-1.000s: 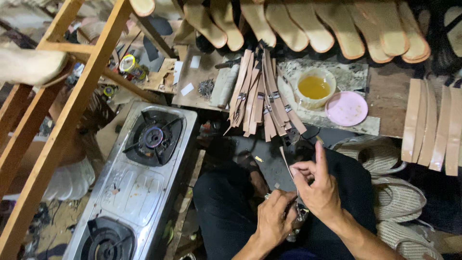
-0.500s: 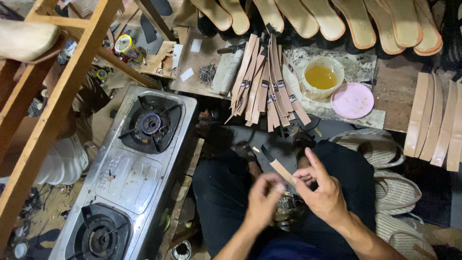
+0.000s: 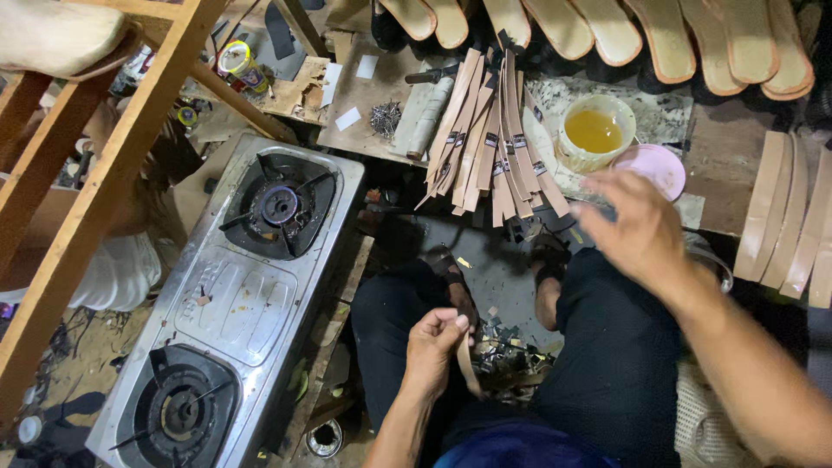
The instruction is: The person sits on the workshop floor holding a bundle of tan leather strips and small metal clips. They pick up one strip at a time, fasten a metal clip onto the end of the strip by hand, and place the finished strip on a growing pile on the workbench, repeating this for many strips.
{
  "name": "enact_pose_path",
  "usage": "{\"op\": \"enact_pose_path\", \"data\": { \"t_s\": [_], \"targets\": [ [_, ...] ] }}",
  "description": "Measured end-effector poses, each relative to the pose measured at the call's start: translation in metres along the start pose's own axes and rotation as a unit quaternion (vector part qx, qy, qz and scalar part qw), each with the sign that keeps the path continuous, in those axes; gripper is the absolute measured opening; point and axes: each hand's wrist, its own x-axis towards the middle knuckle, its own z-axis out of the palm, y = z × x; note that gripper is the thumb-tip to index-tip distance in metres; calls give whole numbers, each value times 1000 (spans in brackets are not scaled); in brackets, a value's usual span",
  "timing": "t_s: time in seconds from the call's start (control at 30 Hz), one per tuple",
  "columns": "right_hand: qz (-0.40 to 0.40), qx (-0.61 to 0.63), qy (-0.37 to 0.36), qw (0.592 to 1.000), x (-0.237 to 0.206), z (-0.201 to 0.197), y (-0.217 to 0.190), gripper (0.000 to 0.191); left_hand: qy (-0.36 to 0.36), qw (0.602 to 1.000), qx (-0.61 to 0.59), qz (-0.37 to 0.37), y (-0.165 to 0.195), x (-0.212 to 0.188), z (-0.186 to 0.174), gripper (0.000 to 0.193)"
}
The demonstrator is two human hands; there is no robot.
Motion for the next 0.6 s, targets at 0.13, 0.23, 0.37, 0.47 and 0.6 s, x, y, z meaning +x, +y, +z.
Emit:
{"op": "enact_pose_path", "data": {
  "t_s": [0.13,0.23,0.37,0.47,0.6],
  "targets": [
    [-20,-104,-15,994,53,13,47,50,-16,999,-33,-10,-9,-7,1,11],
    [-5,-147,-85,985,76,26,72,65,-16,999,-42,-16,-10,-13,1,11],
    [46,-136,-150,978,75,28,91,66,-6,997,-65,-30,-5,-19,-3,11],
    [3,-107,-55,993,68,30,93,69,3,997,-61,-40,-1,-18,-2,12],
    [4,-122,-103,987,65,29,91,63,-40,994,-85,-58,1,-16,11,12]
  ]
}}
